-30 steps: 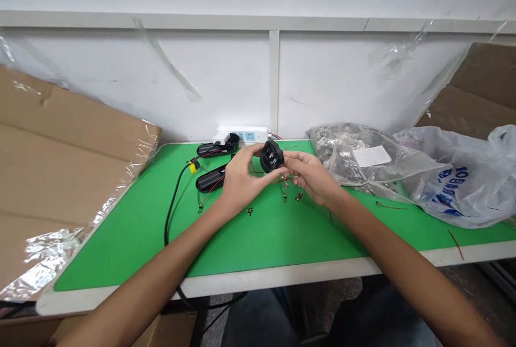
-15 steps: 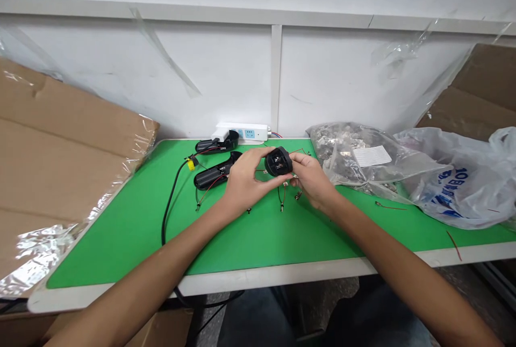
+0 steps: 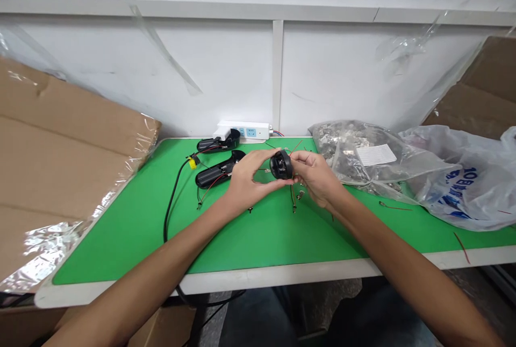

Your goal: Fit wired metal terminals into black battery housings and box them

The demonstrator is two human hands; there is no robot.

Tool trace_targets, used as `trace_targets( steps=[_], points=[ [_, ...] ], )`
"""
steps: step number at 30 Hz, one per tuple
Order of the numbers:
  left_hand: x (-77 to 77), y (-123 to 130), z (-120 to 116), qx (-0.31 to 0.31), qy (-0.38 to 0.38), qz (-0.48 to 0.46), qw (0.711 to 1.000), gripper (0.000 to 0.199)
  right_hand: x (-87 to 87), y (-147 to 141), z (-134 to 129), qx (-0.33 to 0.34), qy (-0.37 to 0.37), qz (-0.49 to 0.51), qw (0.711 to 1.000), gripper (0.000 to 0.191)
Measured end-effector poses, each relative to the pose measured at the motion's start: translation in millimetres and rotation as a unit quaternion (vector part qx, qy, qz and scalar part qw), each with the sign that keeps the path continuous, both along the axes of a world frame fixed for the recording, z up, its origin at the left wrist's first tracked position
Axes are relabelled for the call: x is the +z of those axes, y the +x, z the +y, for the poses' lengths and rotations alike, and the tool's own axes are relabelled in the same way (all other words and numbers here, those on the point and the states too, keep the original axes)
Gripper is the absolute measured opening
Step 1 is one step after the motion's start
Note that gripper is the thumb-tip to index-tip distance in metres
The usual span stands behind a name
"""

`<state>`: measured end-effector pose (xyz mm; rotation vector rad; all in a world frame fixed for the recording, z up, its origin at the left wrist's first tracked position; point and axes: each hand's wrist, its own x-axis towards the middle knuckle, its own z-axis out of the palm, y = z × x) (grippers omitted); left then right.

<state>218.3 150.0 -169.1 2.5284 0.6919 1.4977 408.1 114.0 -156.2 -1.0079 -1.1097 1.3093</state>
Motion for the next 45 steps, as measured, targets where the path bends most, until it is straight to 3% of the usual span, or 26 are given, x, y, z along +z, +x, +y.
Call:
trace_targets(
  steps=[7,11,14,16,19,21,23,28,35,40,45],
  points=[
    [-7.7,-4,8,-0.016,-0.034,0.046,0.998,0.070,-6.0,0,6,-0.001,-0.018,-0.002,1.000,0.051],
    [-10.6,-2,8,-0.018,-0.143,0.071,0.987,0.067,-4.7,6,10,-0.013,-0.010,-0.071,0.997,0.045],
    [-12.8,7,7,-0.030,-0.252,-0.016,0.967,0.054,4.1,18,10,0.004,-0.009,-0.137,0.990,0.043],
    [-14.9,13,8,-0.048,-0.332,-0.129,0.933,0.049,8.9,26,10,-0.017,0.015,-0.164,0.986,0.041],
    [-16.0,20,7,-0.110,-0.459,-0.254,0.844,0.049,8.3,31,11,-0.058,0.064,-0.187,0.979,0.033],
    [-13.8,21,2,-0.155,-0.510,-0.275,0.800,0.057,3.6,31,12,-0.049,0.089,-0.204,0.974,0.033],
    [-10.0,20,-5,-0.188,-0.524,-0.266,0.787,0.063,-1.2,28,12,-0.005,0.127,-0.215,0.968,0.037],
    [-7.4,13,-16,-0.248,-0.486,-0.210,0.811,0.058,-1.2,26,7,0.151,0.186,-0.192,0.952,0.043],
    [-15.5,3,-11,-0.208,-0.362,-0.125,0.900,0.062,5.3,23,-6,0.136,0.271,-0.321,0.897,0.030],
    [-10.2,4,-16,-0.196,-0.335,-0.084,0.918,0.063,7.5,20,-12,0.091,0.311,-0.414,0.851,0.027],
    [-6.3,6,-18,-0.189,-0.276,-0.074,0.939,0.054,7.6,16,-16,0.086,0.313,-0.445,0.835,0.030]
  ],
)
